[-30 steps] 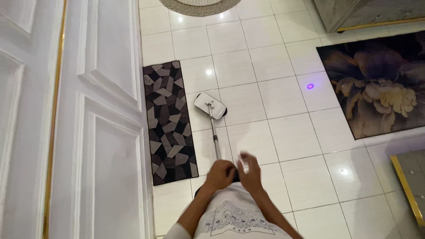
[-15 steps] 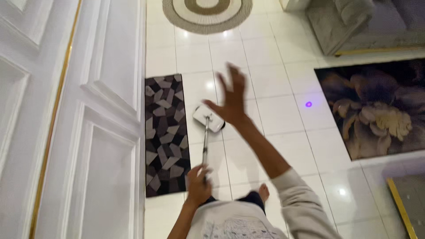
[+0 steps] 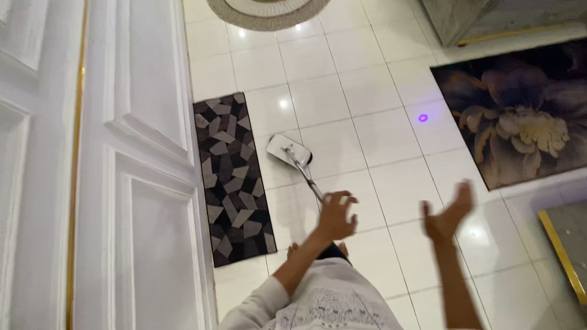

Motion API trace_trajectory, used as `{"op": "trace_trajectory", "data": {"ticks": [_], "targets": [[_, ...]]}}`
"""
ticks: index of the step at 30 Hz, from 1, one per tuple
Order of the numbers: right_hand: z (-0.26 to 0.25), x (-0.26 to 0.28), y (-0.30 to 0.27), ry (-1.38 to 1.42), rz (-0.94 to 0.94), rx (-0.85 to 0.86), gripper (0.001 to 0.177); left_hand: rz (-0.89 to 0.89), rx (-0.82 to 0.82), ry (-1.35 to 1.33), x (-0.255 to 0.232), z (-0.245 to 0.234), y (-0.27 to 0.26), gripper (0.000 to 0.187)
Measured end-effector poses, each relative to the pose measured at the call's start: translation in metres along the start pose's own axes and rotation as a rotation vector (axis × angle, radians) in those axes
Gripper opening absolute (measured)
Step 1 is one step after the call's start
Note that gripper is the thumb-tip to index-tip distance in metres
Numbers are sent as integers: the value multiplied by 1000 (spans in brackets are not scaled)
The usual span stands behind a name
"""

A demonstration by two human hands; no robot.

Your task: The person cleans the floor by pushing a mop back and forth across the tiles in a hallway and living area.

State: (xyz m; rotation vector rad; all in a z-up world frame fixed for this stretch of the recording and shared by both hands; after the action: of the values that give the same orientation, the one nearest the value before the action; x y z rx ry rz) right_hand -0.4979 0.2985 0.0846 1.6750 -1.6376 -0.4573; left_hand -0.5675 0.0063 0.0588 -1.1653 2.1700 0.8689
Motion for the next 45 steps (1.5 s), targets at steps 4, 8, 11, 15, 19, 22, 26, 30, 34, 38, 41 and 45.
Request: {"op": "trace_trajectory", "data": {"ticks": [4,8,11,15,19,22,26,30,34,38,41,45], "targets": [[9,118,-3,192,20,-122,84,-86,-162,-3,35,-70,-52,43],[11,180,26,324,165,-195,82,-221,-178,56,69,-103,-33,38],[44,203,73,451,50,-83,73,-79,-334,186,76,-124,40,39],[97,206,111,396,-53,-37,69,-67,-438,248,83,-135,152,34],[84,151,71,430,79,-164,71,6,-182,283,30,-1,181,46],[32,90,33,229,199,-235,72,12,-81,195,-14,66,157,48],[-30,56,8,70,290,-292,66,86,38,-12,-29,91,139,39],[-80,74,4,-124,312,-240,60,185,78,-88,-37,73,120,37],[-120,96,16,-182,351,-227,63,207,218,-36,-48,74,100,34],[-140,108,25,-205,422,-191,61,259,264,-30,-59,89,81,35],[-144,112,27,-162,440,-175,63,212,322,-20,-58,105,63,35],[-132,110,26,-89,432,-133,61,146,451,8,-45,125,45,34]]}}
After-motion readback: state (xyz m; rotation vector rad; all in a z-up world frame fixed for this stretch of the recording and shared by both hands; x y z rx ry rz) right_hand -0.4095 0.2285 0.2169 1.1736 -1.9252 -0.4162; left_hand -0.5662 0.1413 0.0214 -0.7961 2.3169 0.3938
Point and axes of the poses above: each hand's wrist, its own y-axis towards the middle knuckle, its own z-axis out of the palm, x = y × z, the point moved 8 cm from there along y, towards the middle knuckle, and after that the axes turned 6 degrees about -z, right-handed, at the moved point
